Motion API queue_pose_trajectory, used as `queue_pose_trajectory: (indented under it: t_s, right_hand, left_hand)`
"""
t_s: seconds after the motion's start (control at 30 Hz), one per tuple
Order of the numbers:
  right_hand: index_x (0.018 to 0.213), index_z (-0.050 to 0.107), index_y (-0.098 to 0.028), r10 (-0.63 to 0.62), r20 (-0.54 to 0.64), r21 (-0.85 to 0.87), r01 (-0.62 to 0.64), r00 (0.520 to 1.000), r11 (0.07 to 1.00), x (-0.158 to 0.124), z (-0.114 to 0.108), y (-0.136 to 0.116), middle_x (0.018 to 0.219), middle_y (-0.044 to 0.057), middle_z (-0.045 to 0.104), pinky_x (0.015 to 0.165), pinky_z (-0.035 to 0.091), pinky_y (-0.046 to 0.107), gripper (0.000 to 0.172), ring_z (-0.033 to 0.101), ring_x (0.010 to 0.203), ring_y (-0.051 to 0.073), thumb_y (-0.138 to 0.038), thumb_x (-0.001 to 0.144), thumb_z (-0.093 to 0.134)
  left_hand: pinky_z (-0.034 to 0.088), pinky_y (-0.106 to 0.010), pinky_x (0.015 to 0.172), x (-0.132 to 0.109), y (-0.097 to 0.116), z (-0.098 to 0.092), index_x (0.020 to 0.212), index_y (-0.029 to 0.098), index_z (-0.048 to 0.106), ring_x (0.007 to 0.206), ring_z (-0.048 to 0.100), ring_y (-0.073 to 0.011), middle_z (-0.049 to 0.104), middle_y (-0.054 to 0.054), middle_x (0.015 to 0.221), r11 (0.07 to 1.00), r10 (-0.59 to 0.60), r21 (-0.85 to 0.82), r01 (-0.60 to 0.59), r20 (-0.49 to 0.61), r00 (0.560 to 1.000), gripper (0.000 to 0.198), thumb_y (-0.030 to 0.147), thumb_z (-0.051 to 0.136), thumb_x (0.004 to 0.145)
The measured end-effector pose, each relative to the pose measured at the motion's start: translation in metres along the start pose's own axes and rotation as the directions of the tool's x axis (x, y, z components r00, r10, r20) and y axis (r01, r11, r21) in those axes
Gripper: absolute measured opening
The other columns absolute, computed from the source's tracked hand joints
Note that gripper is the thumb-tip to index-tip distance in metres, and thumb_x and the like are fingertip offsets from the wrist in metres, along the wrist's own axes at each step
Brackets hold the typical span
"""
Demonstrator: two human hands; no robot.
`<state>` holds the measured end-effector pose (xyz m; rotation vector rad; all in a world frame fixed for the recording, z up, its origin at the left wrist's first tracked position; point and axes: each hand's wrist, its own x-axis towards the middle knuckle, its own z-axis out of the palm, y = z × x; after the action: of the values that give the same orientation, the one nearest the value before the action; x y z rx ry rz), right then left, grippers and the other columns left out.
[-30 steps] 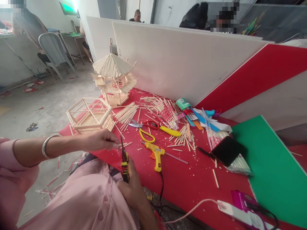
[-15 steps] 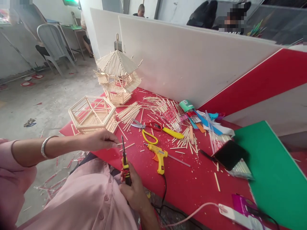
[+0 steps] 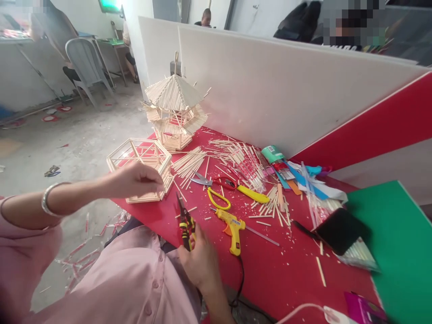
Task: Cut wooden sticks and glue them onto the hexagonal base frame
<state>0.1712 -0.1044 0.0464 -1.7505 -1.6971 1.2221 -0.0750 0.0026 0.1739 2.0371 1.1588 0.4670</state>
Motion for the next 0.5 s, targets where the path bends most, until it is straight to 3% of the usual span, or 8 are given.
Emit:
queue_pose_trajectory:
  t_s: [0.1,0.2,0.33,0.5]
  right_hand:
    - [0.136,0.049,-0.011,-0.076,-0.205,-0.438,-0.021,0.976,0.899,0.012,0.011,0.001,0.111,0.019,0.063,0.081,0.044,0.043,0.069,0.060,0.101,0.034,-0.036,0.072,0.057]
    - [0.137,0.050,-0.009,-0.178,-0.255,-0.664,-0.038,0.950,0.747,0.016,0.021,0.009,0.107,0.021,0.063,0.078,0.044,0.045,0.069,0.061,0.099,0.037,-0.039,0.075,0.057]
    - [0.133,0.053,-0.006,-0.265,-0.284,-0.743,-0.037,0.922,0.668,0.016,0.028,0.017,0.103,0.020,0.063,0.072,0.045,0.042,0.067,0.061,0.095,0.036,-0.043,0.078,0.057]
    - [0.130,0.055,-0.006,-0.378,-0.312,-0.787,-0.015,0.871,0.617,0.018,0.031,0.018,0.111,0.024,0.060,0.074,0.045,0.044,0.066,0.058,0.097,0.036,-0.054,0.084,0.052]
  left_hand:
    - [0.028,-0.020,0.047,0.007,-0.007,-0.036,0.065,0.014,0.061,0.047,0.036,-0.0056,0.043,0.005,0.049,0.998,0.005,0.066,-0.004,-0.015,1.000,0.029,0.033,0.056,0.085]
    - [0.027,-0.020,0.047,0.011,-0.028,-0.051,0.060,0.014,0.059,0.048,0.035,-0.0056,0.043,0.005,0.050,0.993,-0.040,0.113,0.033,0.066,0.997,0.029,0.033,0.058,0.082]
    - [0.024,-0.020,0.048,0.008,-0.044,-0.052,0.056,0.014,0.055,0.050,0.031,-0.0060,0.038,0.006,0.052,0.986,-0.064,0.161,0.031,0.200,0.978,0.022,0.020,0.054,0.078]
    - [0.019,-0.024,0.047,0.006,-0.042,-0.054,0.047,0.016,0.042,0.050,0.022,-0.0074,0.026,0.006,0.051,0.990,-0.002,0.140,-0.036,0.259,0.966,0.025,0.009,0.051,0.070]
